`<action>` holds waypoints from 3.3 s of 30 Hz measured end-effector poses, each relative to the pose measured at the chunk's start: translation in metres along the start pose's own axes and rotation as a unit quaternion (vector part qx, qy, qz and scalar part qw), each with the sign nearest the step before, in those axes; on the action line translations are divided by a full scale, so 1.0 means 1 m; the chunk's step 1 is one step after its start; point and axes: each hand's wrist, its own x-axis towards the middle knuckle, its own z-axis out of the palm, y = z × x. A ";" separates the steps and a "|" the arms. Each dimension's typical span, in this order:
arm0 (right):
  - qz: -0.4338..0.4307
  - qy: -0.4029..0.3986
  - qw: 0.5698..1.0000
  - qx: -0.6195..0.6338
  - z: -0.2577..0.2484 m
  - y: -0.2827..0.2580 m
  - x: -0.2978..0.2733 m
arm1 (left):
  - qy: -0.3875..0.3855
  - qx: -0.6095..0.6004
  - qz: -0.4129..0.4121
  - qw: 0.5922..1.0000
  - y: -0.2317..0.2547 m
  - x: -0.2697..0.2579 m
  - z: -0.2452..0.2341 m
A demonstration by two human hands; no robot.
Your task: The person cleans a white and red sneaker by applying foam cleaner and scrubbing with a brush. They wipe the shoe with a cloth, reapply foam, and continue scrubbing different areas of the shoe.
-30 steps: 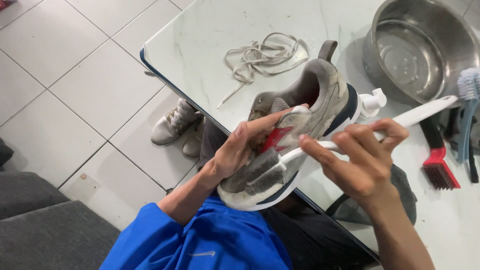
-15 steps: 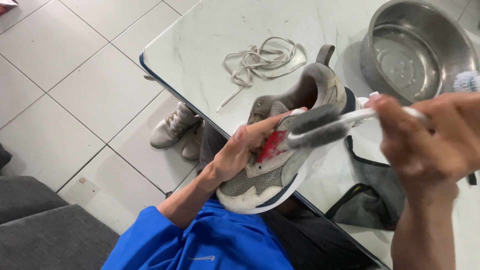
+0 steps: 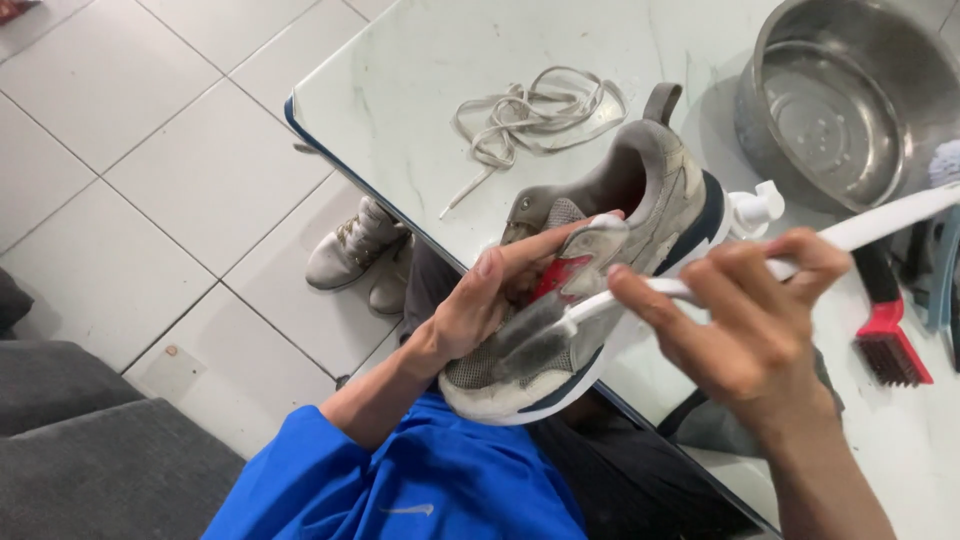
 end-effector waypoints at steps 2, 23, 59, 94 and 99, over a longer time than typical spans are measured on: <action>-0.004 0.029 0.999 -0.021 0.009 0.015 -0.022 | -0.007 0.034 -0.002 0.999 -0.003 -0.003 -0.006; 0.002 0.087 0.993 -0.079 0.017 0.013 -0.040 | 0.000 0.065 0.021 0.998 0.007 0.006 -0.004; 0.033 0.058 0.988 -0.142 0.023 -0.005 -0.066 | 0.023 0.002 0.041 0.999 -0.006 0.000 -0.004; 0.055 0.093 0.992 -0.072 0.007 0.022 -0.021 | 0.028 -0.025 0.013 0.999 -0.016 0.004 -0.008; 0.028 0.097 0.991 -0.084 0.009 0.041 -0.034 | 0.042 -0.007 -0.004 0.999 -0.019 0.002 -0.013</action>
